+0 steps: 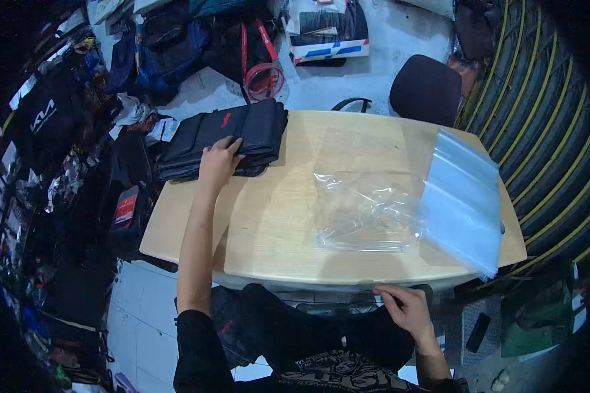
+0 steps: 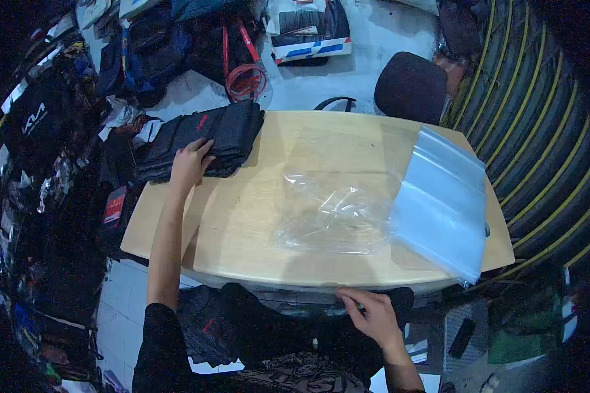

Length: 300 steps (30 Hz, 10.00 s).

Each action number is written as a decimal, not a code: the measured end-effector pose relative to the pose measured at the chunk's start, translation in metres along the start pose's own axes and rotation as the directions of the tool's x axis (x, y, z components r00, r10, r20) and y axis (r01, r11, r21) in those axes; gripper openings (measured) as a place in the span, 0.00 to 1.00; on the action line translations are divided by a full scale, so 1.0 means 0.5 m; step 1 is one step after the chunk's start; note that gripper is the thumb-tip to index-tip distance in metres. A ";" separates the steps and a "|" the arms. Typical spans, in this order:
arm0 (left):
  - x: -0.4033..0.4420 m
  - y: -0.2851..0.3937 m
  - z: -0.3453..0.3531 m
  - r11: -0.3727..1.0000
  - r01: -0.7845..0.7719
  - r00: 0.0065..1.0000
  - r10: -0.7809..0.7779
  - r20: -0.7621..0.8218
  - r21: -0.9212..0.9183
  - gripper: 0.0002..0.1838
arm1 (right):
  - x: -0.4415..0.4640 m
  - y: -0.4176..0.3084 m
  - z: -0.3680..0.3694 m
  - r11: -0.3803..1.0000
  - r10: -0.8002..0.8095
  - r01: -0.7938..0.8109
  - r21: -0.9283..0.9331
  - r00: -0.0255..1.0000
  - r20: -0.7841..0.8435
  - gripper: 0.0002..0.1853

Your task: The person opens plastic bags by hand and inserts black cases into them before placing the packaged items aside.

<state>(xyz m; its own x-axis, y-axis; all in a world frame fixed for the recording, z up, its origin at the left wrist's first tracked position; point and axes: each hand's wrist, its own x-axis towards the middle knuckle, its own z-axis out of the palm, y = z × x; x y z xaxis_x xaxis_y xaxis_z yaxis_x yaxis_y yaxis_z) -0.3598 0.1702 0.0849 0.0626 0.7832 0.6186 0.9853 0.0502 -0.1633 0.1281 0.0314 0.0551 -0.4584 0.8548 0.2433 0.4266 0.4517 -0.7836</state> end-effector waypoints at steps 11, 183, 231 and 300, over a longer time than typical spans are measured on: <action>0.067 -0.124 -0.147 0.942 0.261 0.647 -0.332 -0.686 -0.210 0.12 | 0.027 -0.030 0.027 0.989 -0.092 0.083 0.120 0.993 0.068 0.11; 0.041 0.655 -0.246 0.485 -0.393 0.857 0.501 -0.120 -0.781 0.08 | 0.180 -0.014 -0.162 0.911 0.258 -0.201 -0.361 0.959 0.118 0.17; -0.136 0.384 -0.158 0.419 0.180 0.936 0.205 0.286 -0.890 0.24 | -0.074 0.069 -0.053 -0.270 0.624 -0.027 0.963 0.757 0.196 0.15; -0.079 0.716 -0.341 0.433 -0.798 0.600 0.639 -0.482 -0.419 0.18 | 0.240 0.017 0.068 -0.057 0.529 -0.014 0.998 0.848 0.043 0.19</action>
<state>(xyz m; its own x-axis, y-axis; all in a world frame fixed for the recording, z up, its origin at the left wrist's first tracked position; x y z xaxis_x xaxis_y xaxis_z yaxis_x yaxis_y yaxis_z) 0.0176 0.0516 0.1331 0.7436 0.2029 0.6371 0.4435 -0.8628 -0.2428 0.0503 0.1290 0.0580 -0.1962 0.9526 -0.2324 -0.7962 -0.2931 -0.5292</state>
